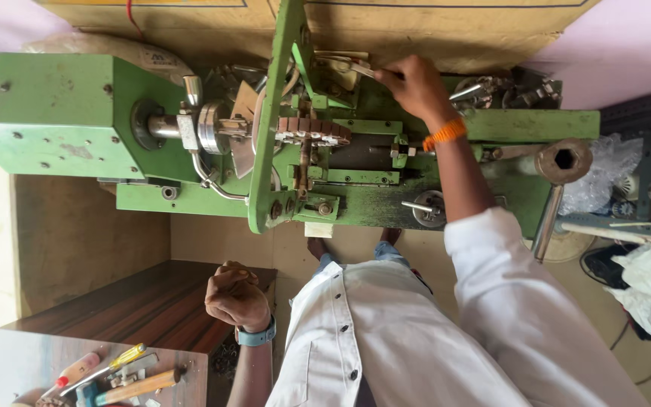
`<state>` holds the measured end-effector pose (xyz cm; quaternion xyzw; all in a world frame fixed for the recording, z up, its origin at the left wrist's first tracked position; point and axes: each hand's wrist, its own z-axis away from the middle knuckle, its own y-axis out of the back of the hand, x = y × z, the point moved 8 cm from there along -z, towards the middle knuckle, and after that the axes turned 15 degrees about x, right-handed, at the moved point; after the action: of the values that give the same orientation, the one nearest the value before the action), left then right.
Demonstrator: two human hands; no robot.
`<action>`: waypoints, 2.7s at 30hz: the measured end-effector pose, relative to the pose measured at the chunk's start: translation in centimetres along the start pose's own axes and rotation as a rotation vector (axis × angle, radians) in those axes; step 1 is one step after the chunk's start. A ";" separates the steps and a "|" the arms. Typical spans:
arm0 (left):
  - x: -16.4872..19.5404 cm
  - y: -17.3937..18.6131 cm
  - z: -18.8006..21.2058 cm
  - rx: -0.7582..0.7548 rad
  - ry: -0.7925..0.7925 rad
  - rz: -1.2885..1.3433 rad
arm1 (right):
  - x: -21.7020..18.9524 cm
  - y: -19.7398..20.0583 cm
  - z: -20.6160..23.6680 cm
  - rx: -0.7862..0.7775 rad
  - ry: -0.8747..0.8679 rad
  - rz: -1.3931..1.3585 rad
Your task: The person uses a wrench to tighten bolts on a green industrial machine, then moves to a workbench to connect red wires to a motor component. The person handles the wrench and wires directly with their hands.
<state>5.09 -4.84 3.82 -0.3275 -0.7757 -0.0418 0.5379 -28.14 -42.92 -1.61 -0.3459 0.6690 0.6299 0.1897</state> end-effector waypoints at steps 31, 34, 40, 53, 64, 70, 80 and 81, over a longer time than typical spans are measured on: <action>0.3 -0.6 -3.9 0.133 0.161 0.117 | 1.6 -2.4 3.0 0.004 0.046 0.053; 0.7 0.9 -3.5 0.204 0.188 0.029 | 1.1 -4.6 2.8 -0.028 0.030 0.113; 2.0 1.7 -1.1 0.204 0.106 -0.046 | 0.9 -6.7 2.2 -0.015 -0.076 0.028; 3.2 3.0 -1.5 0.221 0.033 -0.098 | 1.4 -8.9 2.5 -0.053 -0.168 -0.129; 2.9 3.7 -0.7 0.178 -0.180 -0.178 | -0.5 -6.1 -2.0 -0.161 0.418 -0.074; 2.1 5.0 -0.4 0.145 -0.229 -0.206 | 2.1 -6.0 -2.0 -0.017 -0.001 -0.467; 0.2 1.0 -1.6 0.008 0.247 0.022 | -0.4 -0.3 3.7 0.324 0.043 -0.185; 0.2 0.5 -2.1 -0.002 0.247 0.034 | 0.0 -0.1 3.2 0.367 -0.065 -0.323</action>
<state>6.96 -5.26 4.71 -0.3335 -0.6977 -0.0735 0.6298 -28.60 -39.81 -2.13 -0.3878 0.7018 0.4700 0.3691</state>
